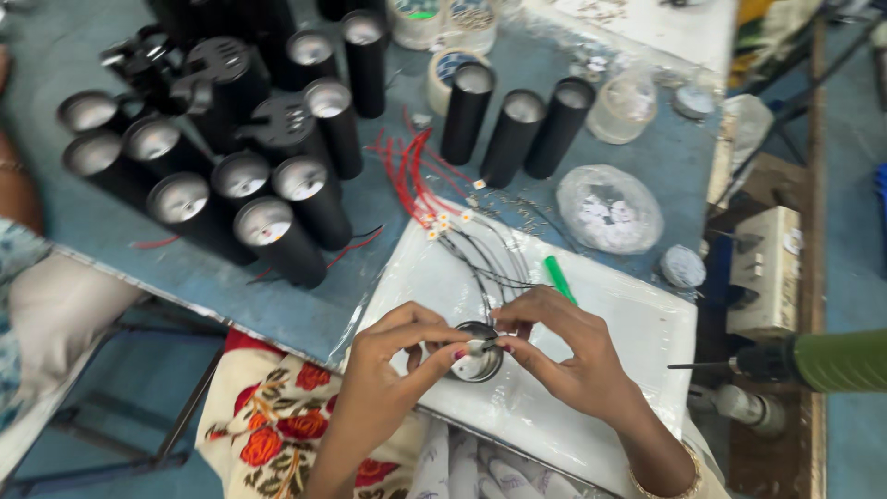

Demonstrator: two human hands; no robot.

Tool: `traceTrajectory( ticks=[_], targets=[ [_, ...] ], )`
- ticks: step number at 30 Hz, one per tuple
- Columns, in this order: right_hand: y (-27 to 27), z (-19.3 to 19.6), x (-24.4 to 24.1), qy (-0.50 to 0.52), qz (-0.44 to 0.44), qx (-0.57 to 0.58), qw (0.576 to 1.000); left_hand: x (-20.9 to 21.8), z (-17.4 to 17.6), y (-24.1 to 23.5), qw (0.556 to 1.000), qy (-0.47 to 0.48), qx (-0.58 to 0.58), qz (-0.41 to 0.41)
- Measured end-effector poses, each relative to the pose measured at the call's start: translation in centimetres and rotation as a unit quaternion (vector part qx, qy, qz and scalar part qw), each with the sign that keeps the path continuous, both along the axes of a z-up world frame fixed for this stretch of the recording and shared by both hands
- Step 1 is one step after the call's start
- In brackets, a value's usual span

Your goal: The person assembles small cylindrical electronic devices by inserting wires and components into black tubes and securing them with a screwdriver. They handle multiple units sequentially, placing finished items on the table.

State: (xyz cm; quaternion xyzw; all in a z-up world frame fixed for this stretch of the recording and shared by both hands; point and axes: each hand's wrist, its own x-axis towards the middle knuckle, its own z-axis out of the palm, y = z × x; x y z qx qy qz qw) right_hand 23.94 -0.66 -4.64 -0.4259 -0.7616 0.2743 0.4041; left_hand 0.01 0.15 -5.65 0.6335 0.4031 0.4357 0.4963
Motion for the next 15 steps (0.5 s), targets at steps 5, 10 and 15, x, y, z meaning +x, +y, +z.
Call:
traceTrajectory(
  ticks=[5, 10, 15],
  targets=[
    [0.2, 0.6, 3.7, 0.012, -0.150, 0.057, 0.987, 0.0, -1.0, -0.1, 1.000, -0.016, -0.016, 0.007],
    [-1.0, 0.7, 8.7, 0.145, -0.286, 0.100, 0.942, -0.1, -1.2, 0.1, 0.999, -0.023, -0.041, -0.003],
    [-2.1, -1.5, 12.3, 0.122, -0.377, 0.111, 0.911, 0.0, -1.5, 0.3, 0.998, -0.009, -0.060, -0.001]
  ],
)
